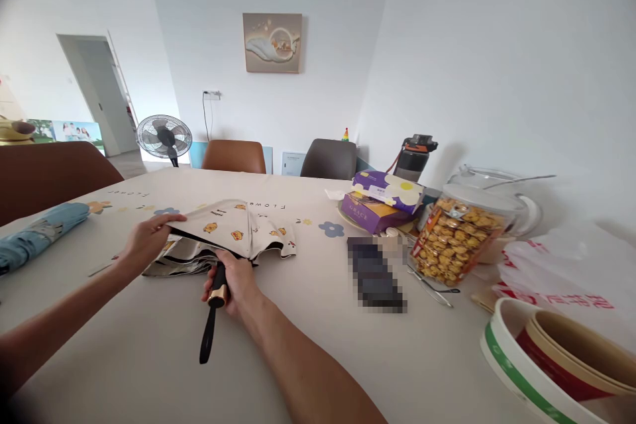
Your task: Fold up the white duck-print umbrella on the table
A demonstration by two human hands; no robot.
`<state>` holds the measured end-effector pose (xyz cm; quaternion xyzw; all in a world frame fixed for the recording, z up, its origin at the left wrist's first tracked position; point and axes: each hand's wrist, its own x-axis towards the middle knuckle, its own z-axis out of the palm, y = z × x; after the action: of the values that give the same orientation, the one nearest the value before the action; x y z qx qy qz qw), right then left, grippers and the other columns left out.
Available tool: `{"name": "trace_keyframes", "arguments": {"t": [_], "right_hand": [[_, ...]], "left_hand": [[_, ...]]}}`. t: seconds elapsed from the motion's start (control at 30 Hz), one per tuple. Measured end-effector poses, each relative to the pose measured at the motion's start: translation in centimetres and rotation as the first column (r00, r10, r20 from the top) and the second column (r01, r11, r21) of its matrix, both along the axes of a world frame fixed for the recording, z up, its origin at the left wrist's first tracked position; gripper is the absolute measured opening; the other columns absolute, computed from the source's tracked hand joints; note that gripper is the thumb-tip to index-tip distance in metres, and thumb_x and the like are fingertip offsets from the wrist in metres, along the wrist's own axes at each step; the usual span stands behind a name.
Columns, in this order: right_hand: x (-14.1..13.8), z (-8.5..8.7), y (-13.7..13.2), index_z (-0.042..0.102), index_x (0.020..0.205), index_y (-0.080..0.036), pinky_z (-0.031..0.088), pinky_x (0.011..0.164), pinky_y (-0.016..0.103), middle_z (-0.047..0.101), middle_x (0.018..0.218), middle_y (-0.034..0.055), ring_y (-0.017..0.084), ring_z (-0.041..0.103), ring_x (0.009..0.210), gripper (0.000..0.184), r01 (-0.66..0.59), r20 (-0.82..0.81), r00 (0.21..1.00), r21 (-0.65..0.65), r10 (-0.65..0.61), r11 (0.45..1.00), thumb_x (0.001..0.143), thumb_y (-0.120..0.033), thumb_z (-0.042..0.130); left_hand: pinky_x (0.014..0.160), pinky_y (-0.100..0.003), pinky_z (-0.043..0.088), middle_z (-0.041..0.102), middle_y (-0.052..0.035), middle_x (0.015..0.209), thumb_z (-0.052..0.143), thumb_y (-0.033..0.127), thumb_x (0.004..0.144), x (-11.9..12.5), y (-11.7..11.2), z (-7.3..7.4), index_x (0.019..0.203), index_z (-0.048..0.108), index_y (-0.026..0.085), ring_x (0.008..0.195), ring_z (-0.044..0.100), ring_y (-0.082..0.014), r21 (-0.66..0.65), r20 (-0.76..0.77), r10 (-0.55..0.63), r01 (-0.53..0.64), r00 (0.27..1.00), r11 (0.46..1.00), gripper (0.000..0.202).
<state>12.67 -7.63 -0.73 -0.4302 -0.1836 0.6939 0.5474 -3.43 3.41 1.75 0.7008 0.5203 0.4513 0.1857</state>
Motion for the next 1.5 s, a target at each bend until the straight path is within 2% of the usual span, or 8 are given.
{"name": "trace_keyframes", "arguments": {"t": [0.1, 0.27, 0.47, 0.67, 0.87, 1.0, 1.2, 1.5], "right_hand": [[0.0, 0.0, 0.0, 0.052, 0.068, -0.013, 0.044, 0.030, 0.024, 0.052, 0.052, -0.0016, 0.010, 0.048, 0.036, 0.018, -0.019, 0.001, 1.000, 0.026, 0.019, 0.999, 0.080, -0.026, 0.054], [0.3, 0.4, -0.2, 0.052, 0.069, -0.012, 0.043, 0.032, 0.021, 0.052, 0.054, -0.0023, 0.007, 0.048, 0.038, 0.014, 0.007, -0.059, 0.998, 0.008, -0.006, 1.000, 0.077, -0.022, 0.058], [0.7, 0.7, -0.4, 0.051, 0.068, -0.014, 0.041, 0.032, 0.020, 0.051, 0.055, -0.0027, 0.007, 0.046, 0.039, 0.015, -0.015, -0.079, 0.997, 0.029, 0.017, 0.999, 0.076, -0.023, 0.060], [0.1, 0.5, 0.0, 0.047, 0.058, -0.015, 0.042, 0.031, 0.024, 0.047, 0.050, -0.0021, 0.009, 0.046, 0.035, 0.019, -0.005, 0.267, 0.964, 0.009, 0.003, 1.000, 0.076, -0.018, 0.052], [0.7, 0.6, 0.0, 0.047, 0.055, -0.018, 0.035, 0.025, 0.026, 0.047, 0.044, 0.0000, 0.016, 0.048, 0.029, 0.017, 0.048, 0.622, 0.780, 0.046, -0.067, 0.998, 0.069, -0.018, 0.057], [1.7, 0.7, 0.1, 0.048, 0.054, -0.018, 0.036, 0.027, 0.028, 0.051, 0.045, 0.0038, 0.019, 0.051, 0.031, 0.017, 0.034, 0.780, 0.624, 0.038, -0.051, 0.999, 0.069, -0.019, 0.056], [2.2, 0.1, 0.3, 0.047, 0.065, -0.017, 0.040, 0.026, 0.026, 0.051, 0.051, -0.0014, 0.013, 0.048, 0.032, 0.009, 0.095, 0.497, 0.861, 0.044, -0.104, 0.995, 0.070, -0.017, 0.055], [2.9, 0.6, 0.3, 0.049, 0.066, -0.014, 0.041, 0.026, 0.024, 0.051, 0.051, -0.0019, 0.011, 0.048, 0.034, 0.017, 0.063, 0.378, 0.924, 0.010, -0.062, 0.998, 0.069, -0.022, 0.063]], "left_hand": [[0.075, -0.031, 0.046, 0.066, -0.0018, 0.089, 0.044, 0.017, 0.065, -0.2, -0.3, -0.3, 0.085, 0.068, 0.025, 0.078, 0.059, -0.0190, -0.018, 0.229, 0.046, -0.044, 0.972, 0.999, 0.032], [0.057, -0.026, 0.049, 0.061, -0.0018, 0.061, 0.047, 0.011, 0.058, 0.7, -0.7, -1.1, 0.087, 0.063, 0.018, 0.051, 0.058, -0.0130, -0.492, 0.524, 0.122, 0.182, 0.843, 0.851, 0.034], [0.059, -0.028, 0.052, 0.064, -0.0034, 0.073, 0.051, 0.011, 0.062, 0.6, -0.9, -2.1, 0.086, 0.059, 0.016, 0.060, 0.061, -0.0141, -0.360, 0.743, -0.007, 0.408, 0.670, 0.839, 0.026], [0.088, -0.042, 0.045, 0.058, -0.0057, 0.113, 0.048, 0.012, 0.064, 0.5, -0.9, -2.8, 0.099, 0.063, 0.024, 0.104, 0.054, -0.0260, -0.063, 0.000, -0.073, 0.072, 0.997, 0.995, 0.040], [0.101, -0.042, 0.033, 0.045, -0.0034, 0.135, 0.043, 0.008, 0.070, 3.7, -2.6, -1.3, 0.122, 0.053, 0.026, 0.125, 0.036, -0.0254, 0.369, -0.554, -0.120, 0.372, 0.824, 0.852, 0.055], [0.099, -0.037, 0.035, 0.056, -0.0016, 0.125, 0.040, 0.014, 0.080, 5.5, -2.4, -0.9, 0.114, 0.059, 0.026, 0.119, 0.045, -0.0204, 0.388, -0.508, -0.220, 0.449, 0.833, 0.805, 0.041], [0.102, -0.034, 0.035, 0.061, -0.0020, 0.118, 0.036, 0.014, 0.076, 5.5, 0.1, -4.0, 0.108, 0.064, 0.021, 0.115, 0.050, -0.0174, 0.168, -0.197, -0.341, 0.374, 0.919, 0.912, 0.043], [0.106, -0.034, 0.030, 0.058, -0.0024, 0.123, 0.036, 0.017, 0.077, 5.8, 0.6, -5.4, 0.113, 0.062, 0.019, 0.120, 0.045, -0.0165, 0.062, -0.183, -0.431, 0.448, 0.883, 0.892, 0.045]]}}
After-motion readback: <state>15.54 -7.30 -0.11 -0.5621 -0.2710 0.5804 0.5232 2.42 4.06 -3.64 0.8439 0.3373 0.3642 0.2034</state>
